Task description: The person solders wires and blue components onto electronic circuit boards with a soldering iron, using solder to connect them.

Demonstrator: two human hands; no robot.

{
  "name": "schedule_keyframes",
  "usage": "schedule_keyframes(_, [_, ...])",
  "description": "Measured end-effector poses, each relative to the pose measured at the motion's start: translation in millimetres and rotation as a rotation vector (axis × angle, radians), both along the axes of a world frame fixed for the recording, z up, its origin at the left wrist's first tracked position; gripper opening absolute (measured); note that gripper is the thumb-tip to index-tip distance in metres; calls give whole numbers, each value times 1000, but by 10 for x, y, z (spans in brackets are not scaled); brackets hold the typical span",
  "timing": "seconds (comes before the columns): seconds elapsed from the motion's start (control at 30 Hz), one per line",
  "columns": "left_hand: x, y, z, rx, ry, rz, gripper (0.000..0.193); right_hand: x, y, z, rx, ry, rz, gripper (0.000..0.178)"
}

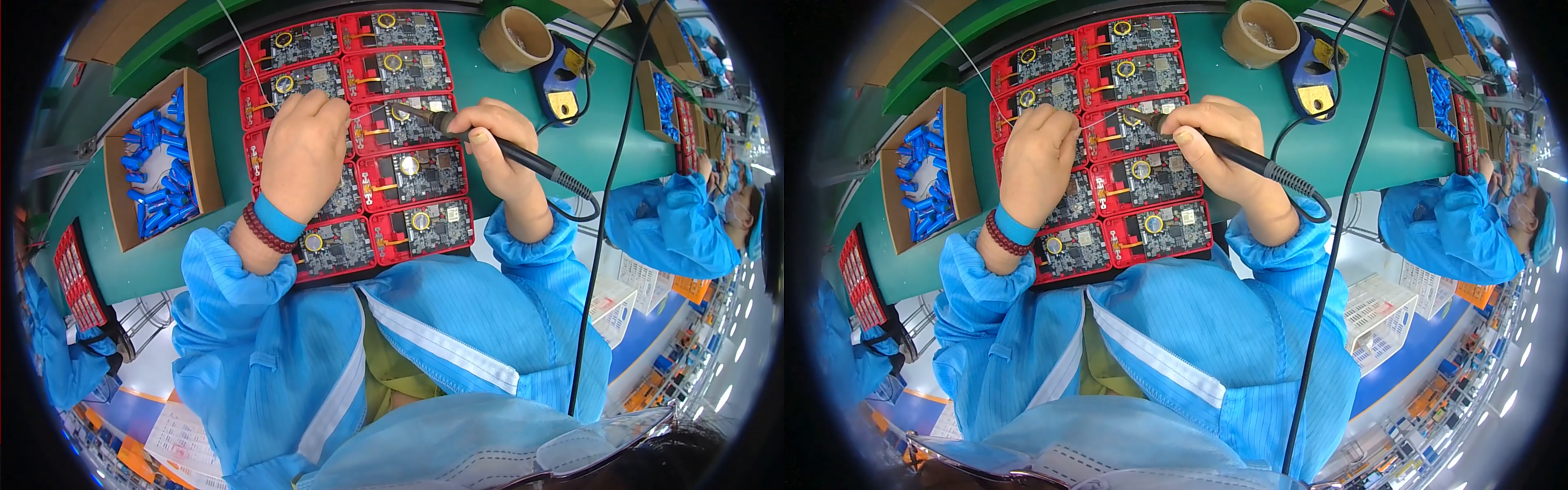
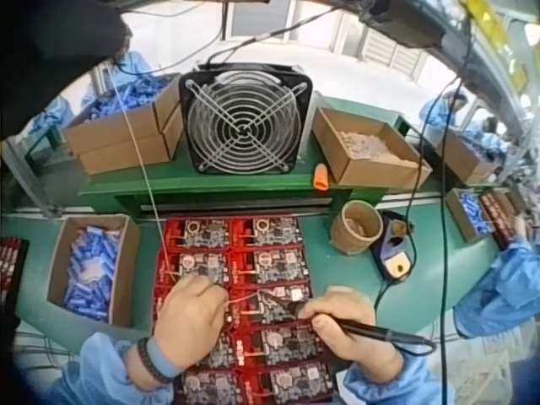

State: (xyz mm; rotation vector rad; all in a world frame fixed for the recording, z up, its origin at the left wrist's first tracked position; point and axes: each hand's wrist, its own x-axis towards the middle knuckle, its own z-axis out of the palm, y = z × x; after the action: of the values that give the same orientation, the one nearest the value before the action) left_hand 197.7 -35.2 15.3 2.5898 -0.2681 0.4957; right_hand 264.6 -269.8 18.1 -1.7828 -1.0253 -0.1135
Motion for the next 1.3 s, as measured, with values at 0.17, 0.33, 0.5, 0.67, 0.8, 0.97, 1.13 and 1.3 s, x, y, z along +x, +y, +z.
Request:
schedule_keyframes(0.17, [28, 8, -8, 16, 13, -1, 5, -1, 25, 6, -8, 15, -13, 17])
schedule_keyframes(0.33, [31, 15, -13, 1, -6, -16, 5, -15, 52, 50, -41, 17, -12, 13])
schedule_keyframes(0.5, [29, 16, 15, 0, -4, -20, 5, -15, 30, 37, -7, 13, -21, 14])
schedule_keyframes(0.67, [36, -14, -6, 8, -2, -31, 5, -5, 21, 24, -15, -4, 8, 22])
schedule_keyframes(0.8, [41, -41, -22, 11, -26, -37, 5, -28, 23, 30, -27, -6, 17, 22])
schedule_keyframes(0.97, [20, -32, -19, 16, -16, -53, 6, -88, -1, 99, -23, 9, -23, 16])
schedule_keyframes(1.13, [-190, -41, 172, -88, -24, -26, 10, -216, -108, 223, 65, -58, -7, 20])
schedule_keyframes(1.3, [-438, -128, 239, 18, 13, -58, 15, -398, -175, 249, 66, -81, 57, 25])
